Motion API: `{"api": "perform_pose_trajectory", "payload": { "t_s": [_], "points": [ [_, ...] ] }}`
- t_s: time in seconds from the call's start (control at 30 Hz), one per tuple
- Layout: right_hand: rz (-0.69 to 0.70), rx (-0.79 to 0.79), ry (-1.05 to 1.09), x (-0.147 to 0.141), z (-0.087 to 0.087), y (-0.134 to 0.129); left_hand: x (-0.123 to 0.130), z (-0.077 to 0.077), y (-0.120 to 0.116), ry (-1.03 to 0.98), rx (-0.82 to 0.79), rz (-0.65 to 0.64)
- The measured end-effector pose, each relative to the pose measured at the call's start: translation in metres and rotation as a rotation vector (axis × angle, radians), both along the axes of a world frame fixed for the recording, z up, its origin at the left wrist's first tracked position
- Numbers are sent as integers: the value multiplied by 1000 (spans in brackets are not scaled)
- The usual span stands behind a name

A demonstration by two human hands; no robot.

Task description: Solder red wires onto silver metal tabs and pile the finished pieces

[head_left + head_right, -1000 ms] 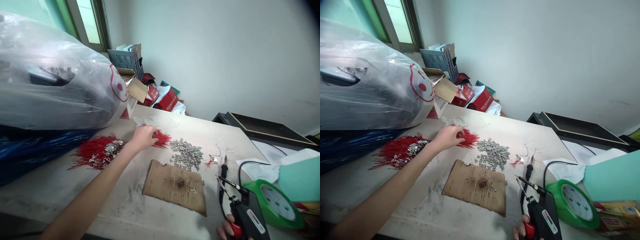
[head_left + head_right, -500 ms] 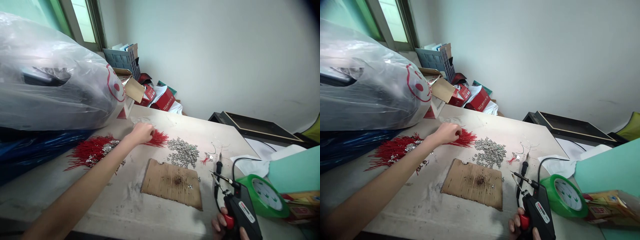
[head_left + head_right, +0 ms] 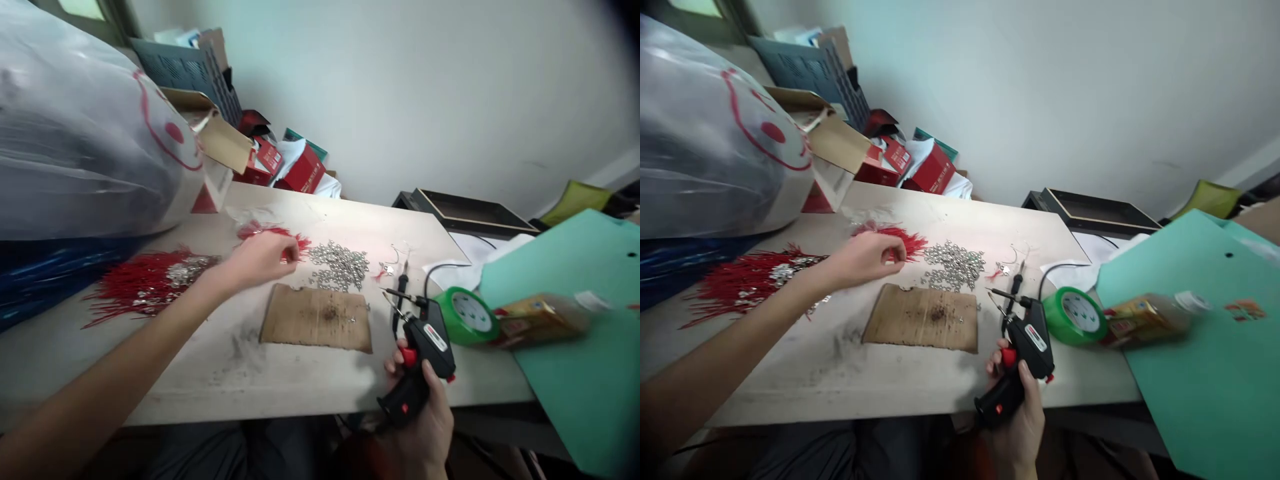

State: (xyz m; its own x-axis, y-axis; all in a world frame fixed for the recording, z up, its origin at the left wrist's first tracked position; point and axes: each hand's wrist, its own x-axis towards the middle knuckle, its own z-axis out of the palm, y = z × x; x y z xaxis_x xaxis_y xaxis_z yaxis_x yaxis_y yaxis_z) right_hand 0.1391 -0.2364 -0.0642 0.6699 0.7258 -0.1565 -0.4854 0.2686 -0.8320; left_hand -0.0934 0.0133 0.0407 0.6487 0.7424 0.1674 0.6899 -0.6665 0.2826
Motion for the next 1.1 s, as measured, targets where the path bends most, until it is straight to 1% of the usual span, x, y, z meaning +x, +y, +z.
{"api": "perform_pose_trajectory", "payload": {
  "t_s": [0.03,0.07,0.1,0.17,0.23,0.3,0.4,0.53,0.63,0.73,0.87,0.97,1.03,1.1],
  "points": [
    [-2,9,103,-2,1,0,7,-5,-18,-24,-42,-60],
    [-8,8,103,-4,2,1,13,-12,-36,-67,-91,-121],
    [-11,11,121,-5,2,1,20,-20,-53,-102,-94,-150],
    [-14,20,93,-5,3,0,32,-37,-81,-133,-19,-192],
    [-16,37,58,-6,4,-1,39,-52,-99,-185,42,-231],
    [1,46,8,-8,7,-2,43,-62,-107,-222,102,-234],
    [31,55,-78,-14,10,-3,44,-70,-112,-218,171,-218],
    [30,106,-162,-19,11,-3,47,-77,-116,-218,198,-241],
    [58,128,-174,-19,9,-5,51,-81,-118,-228,199,-237],
    [88,138,-156,-17,8,-9,52,-84,-118,-264,167,-225],
    [87,115,-66,-17,11,-12,44,-84,-116,-375,76,-163],
    [86,107,-41,-16,11,-12,33,-81,-112,-471,-1,-107],
    [97,111,-44,-14,8,-11,29,-77,-110,-531,-25,-64],
    [108,115,-51,-12,5,-11,27,-73,-109,-584,-16,-19]
  ]
}}
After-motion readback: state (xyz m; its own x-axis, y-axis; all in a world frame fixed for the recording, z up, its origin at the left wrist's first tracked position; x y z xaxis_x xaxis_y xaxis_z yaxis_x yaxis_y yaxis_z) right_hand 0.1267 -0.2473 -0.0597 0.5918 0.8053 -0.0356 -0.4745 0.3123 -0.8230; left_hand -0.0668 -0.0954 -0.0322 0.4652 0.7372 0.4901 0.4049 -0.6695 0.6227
